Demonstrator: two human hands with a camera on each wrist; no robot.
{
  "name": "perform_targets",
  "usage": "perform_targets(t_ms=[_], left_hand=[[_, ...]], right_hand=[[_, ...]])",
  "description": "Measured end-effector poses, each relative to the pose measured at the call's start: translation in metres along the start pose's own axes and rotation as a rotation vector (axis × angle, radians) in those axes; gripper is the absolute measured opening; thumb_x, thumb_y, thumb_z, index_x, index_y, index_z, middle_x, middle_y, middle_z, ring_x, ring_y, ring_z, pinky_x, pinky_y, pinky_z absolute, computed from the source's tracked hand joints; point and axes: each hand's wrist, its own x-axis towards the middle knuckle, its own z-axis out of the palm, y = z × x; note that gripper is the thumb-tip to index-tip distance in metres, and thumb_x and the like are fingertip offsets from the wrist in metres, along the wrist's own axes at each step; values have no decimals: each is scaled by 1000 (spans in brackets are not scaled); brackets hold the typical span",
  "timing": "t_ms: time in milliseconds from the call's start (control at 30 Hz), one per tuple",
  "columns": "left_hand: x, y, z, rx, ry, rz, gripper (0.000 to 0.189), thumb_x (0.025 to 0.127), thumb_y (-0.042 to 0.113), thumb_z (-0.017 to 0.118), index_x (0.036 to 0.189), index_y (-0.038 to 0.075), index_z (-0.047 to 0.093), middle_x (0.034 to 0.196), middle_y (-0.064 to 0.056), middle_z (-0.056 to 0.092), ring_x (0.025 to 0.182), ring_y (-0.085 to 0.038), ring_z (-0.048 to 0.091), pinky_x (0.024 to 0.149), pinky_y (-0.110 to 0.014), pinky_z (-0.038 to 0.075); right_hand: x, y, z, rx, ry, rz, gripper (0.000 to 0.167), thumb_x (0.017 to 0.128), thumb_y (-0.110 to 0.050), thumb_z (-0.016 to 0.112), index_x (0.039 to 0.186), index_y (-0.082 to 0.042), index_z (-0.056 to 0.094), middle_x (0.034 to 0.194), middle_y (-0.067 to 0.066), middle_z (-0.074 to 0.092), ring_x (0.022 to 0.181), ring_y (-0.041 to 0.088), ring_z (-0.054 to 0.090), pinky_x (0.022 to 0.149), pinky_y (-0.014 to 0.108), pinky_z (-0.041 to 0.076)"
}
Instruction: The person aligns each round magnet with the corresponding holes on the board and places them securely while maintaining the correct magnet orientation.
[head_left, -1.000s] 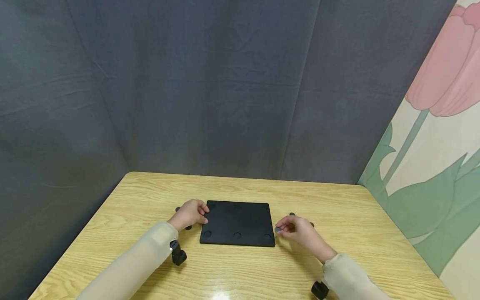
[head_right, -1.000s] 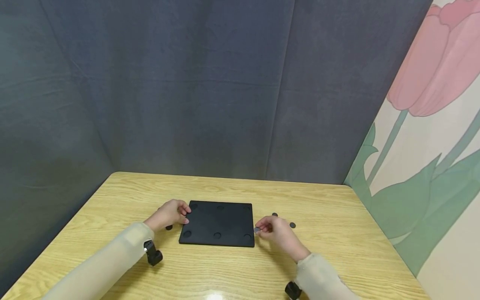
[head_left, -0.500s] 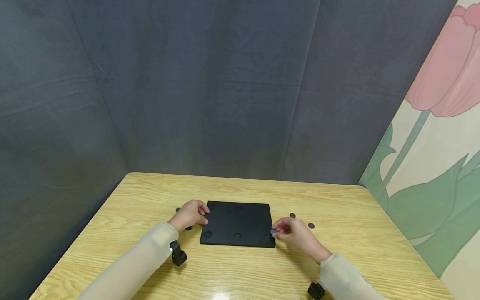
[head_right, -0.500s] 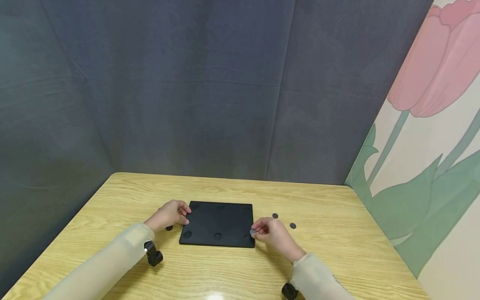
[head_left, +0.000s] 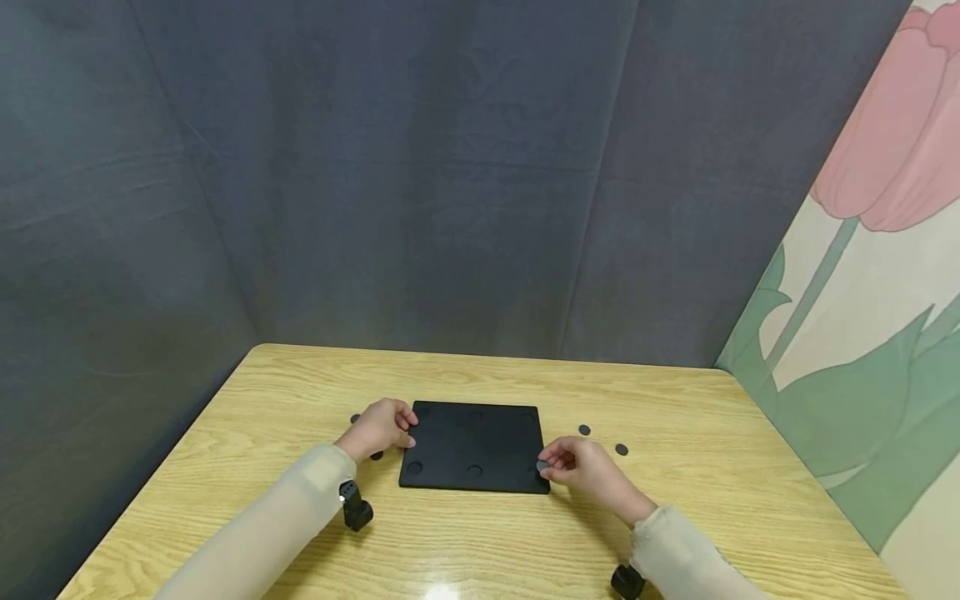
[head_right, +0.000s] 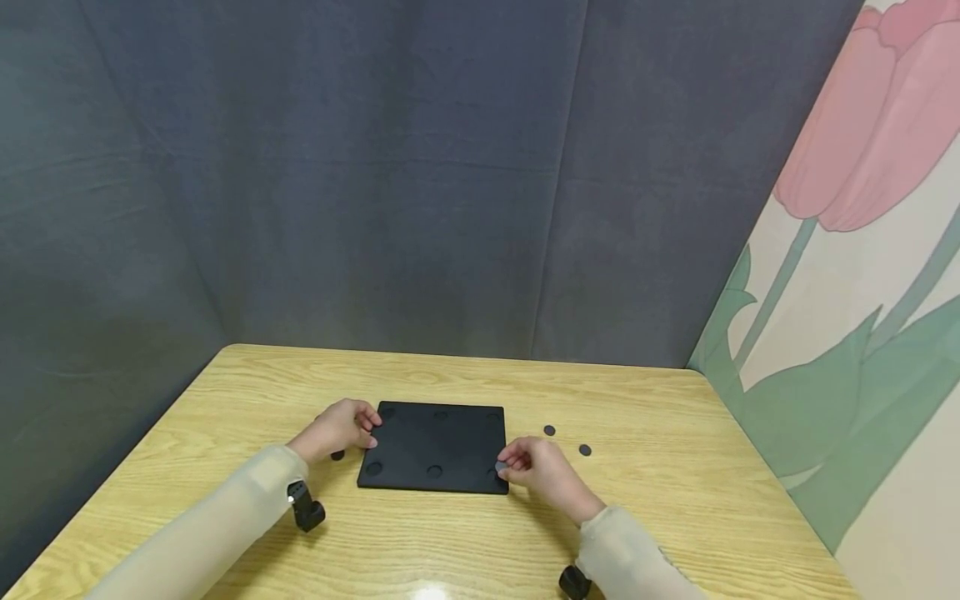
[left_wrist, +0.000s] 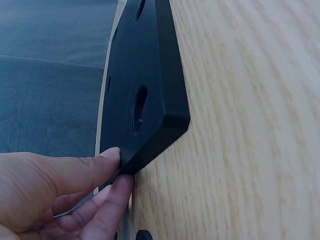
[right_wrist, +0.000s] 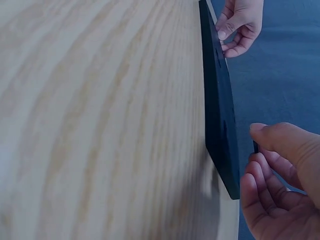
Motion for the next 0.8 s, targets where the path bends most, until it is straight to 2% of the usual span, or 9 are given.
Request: perform_targets(t_ms=[267,600,800], left_hand=[[-2,3,1,-13,12,-27,24,76,-5,77,96,3,67,88,-9,57,79,-19,51,67,-27,45],[-3,2,1,-9,13,-32,25,76,-4,78,98,2,67,90,-9,58,79,-19,51,67,-27,45],[0,0,2,-13,12,-30,25,76,-5,77,98,2,67,90,-9,58,79,-19,51,67,-27,46]], right_hand=[[0,1,2,21,-16,17,15,82,-7,76,94,-2,68,83,1,64,73,7,57,65,21,50],[3,2,7,18,-31,20,15,83,-9,76,94,-3,67,83,1,64,73,8,57,64,21,50],[5,-2,7,31,-46,59,13,84,-9,74,94,-4,67,84,0,63,74,11,57,65,21,50]])
